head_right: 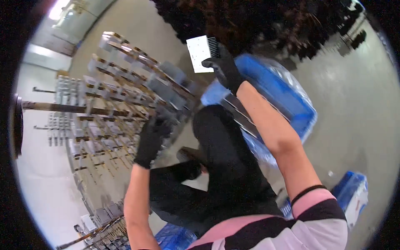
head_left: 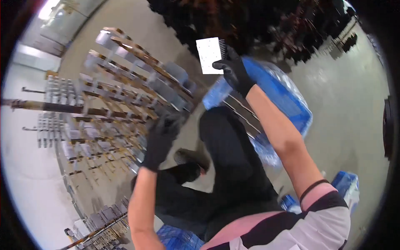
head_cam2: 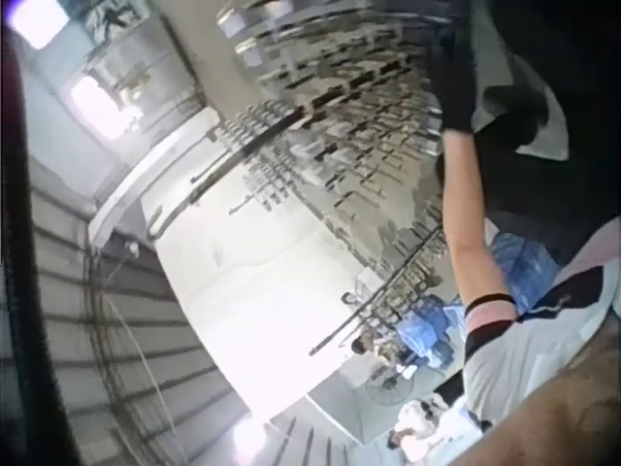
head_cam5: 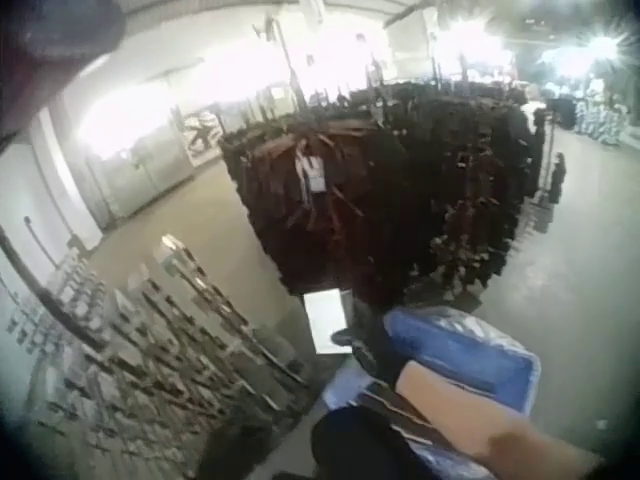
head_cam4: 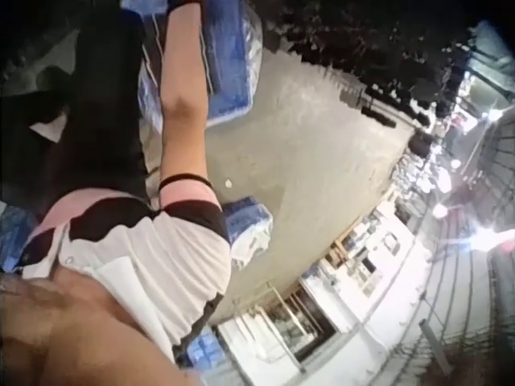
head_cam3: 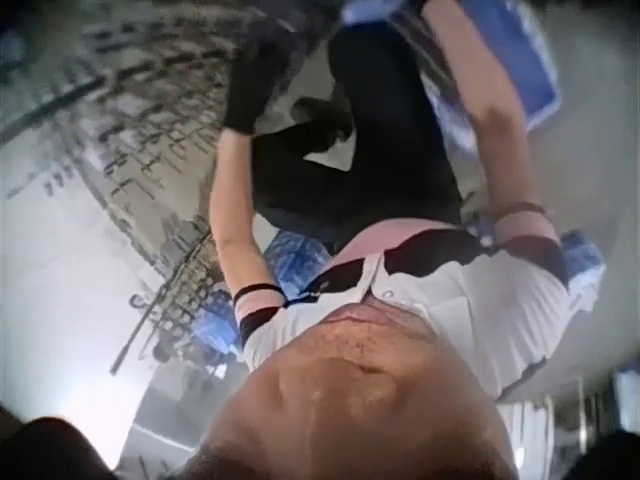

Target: Picking small metal components from a storage rack and placing them into a plastic bin.

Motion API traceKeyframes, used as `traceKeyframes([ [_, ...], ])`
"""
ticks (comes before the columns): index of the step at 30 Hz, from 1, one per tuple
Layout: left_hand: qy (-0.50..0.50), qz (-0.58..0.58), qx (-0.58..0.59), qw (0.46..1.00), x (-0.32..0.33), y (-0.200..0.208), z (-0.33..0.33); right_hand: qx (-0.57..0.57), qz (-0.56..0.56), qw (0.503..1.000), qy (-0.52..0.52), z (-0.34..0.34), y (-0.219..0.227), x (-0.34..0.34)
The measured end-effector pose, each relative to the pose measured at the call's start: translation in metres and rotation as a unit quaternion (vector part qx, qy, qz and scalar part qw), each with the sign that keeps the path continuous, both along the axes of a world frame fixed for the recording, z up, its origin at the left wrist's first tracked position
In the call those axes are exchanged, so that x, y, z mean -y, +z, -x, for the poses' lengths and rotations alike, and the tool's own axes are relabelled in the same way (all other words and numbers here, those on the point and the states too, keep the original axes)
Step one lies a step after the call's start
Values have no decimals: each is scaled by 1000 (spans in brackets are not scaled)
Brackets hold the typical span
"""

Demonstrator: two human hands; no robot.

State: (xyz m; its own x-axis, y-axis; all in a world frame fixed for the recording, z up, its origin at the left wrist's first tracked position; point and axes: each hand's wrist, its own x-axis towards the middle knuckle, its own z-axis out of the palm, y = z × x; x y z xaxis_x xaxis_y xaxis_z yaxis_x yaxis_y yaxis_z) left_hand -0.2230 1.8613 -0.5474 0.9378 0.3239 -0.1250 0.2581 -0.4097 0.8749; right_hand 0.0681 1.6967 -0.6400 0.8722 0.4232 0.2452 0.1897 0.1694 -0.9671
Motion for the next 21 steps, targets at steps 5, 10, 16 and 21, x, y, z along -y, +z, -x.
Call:
traceKeyframes([
  [5, 74, -112, 12, 991, -49, -48, 103, 38, -14, 999, -6, 68, -74, 129],
  [10, 23, -84, -143, 986, -38, -50, 110, 101, 334, 930, -115, 114, -253, 255],
  [16, -9, -142, -107, 984, -15, -46, 101, -185, 629, 754, -41, 155, -295, 294],
  [21, -21, -185, -118, 975, -19, -50, 106, -49, 757, 651, -13, 174, -261, 277],
])
